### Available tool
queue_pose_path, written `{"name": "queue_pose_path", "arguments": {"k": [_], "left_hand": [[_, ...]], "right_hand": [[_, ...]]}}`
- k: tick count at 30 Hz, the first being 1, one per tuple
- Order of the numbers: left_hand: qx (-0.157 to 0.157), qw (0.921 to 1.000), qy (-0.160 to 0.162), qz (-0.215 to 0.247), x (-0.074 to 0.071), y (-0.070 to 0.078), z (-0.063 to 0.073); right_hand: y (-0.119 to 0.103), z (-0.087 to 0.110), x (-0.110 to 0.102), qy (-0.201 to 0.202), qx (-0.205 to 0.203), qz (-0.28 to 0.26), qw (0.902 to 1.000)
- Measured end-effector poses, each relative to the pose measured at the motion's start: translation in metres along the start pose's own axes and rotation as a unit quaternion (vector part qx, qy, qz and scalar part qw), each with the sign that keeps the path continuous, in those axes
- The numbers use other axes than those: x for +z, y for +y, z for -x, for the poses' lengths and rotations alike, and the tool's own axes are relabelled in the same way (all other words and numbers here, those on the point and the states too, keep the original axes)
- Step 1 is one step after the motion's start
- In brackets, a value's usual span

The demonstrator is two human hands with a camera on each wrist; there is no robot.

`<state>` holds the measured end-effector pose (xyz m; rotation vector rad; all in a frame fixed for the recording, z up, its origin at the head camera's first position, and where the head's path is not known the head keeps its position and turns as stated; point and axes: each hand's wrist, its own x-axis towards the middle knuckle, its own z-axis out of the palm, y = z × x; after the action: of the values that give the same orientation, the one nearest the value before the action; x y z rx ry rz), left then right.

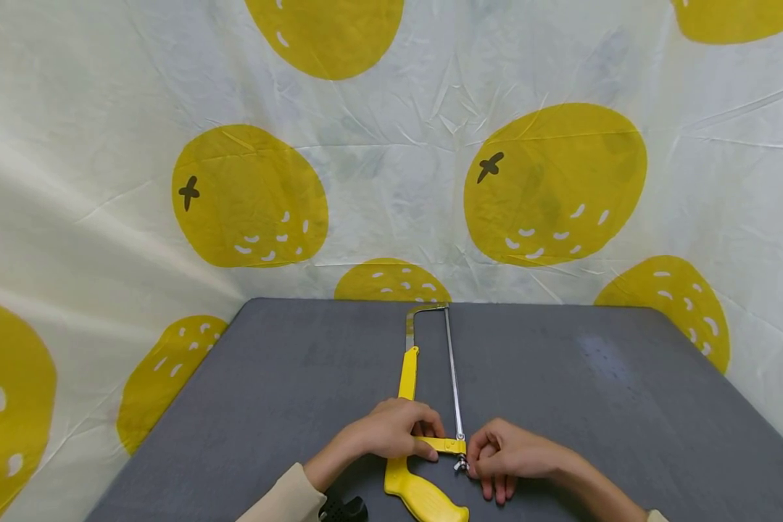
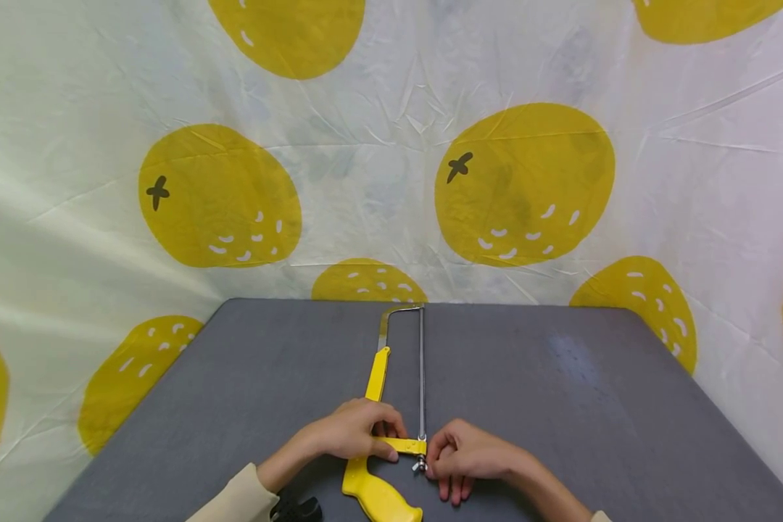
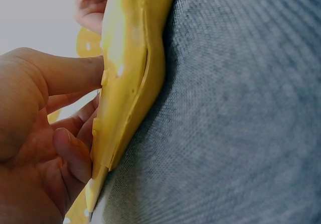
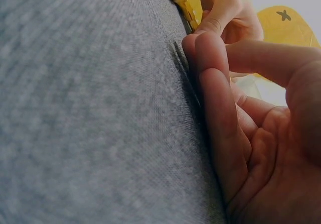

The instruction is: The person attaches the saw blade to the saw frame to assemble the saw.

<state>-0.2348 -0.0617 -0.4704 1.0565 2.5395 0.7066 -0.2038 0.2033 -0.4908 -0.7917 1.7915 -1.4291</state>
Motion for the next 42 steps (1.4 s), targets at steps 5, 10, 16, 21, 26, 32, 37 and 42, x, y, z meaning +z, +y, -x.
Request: {"name": "queue_pose_path", "arguments": {"k": [5,10,16,21,26,32,37,42], "left_hand": [[0.003,1.0,-0.001,0.004,0.0,-0.0003,0.0006],[0.007,1.0,0.002,0.006,0.0005,-0.0012,0.0006],[0.011,0.9999,0.005,-0.003,0.0011,-0.0026,0.0002],[0.012,0.9999,0.008,-0.005,0.0015,-0.0034,-0.0005],[0.011,0.9999,0.008,-0.002,0.0026,-0.0042,-0.0008],[0.013,0.9999,0.009,-0.003,0.0021,-0.0028,-0.0005],[0.015,0.9998,0.011,-0.009,0.002,-0.0017,0.0001],[0.017,0.9998,0.011,-0.008,0.0018,-0.0019,0.0002]], "right_hand": [[-0.0001,-0.0001,-0.0003,-0.002,0.001,-0.008,1.0],[0.0007,-0.001,0.0003,0.004,0.0,-0.007,1.0],[0.0022,-0.0018,0.0003,0.007,0.0,-0.011,0.9999],[0.0023,-0.0017,-0.0009,-0.002,-0.003,-0.012,0.9999],[0.0016,-0.0017,-0.0004,0.006,0.012,-0.011,0.9998],[0.0005,-0.0027,0.0011,0.028,0.032,-0.004,0.9991],[-0.0003,-0.0027,0.0013,0.026,0.03,-0.002,0.9992],[-0.0003,-0.002,-0.0005,0.015,0.018,-0.003,0.9997]]}}
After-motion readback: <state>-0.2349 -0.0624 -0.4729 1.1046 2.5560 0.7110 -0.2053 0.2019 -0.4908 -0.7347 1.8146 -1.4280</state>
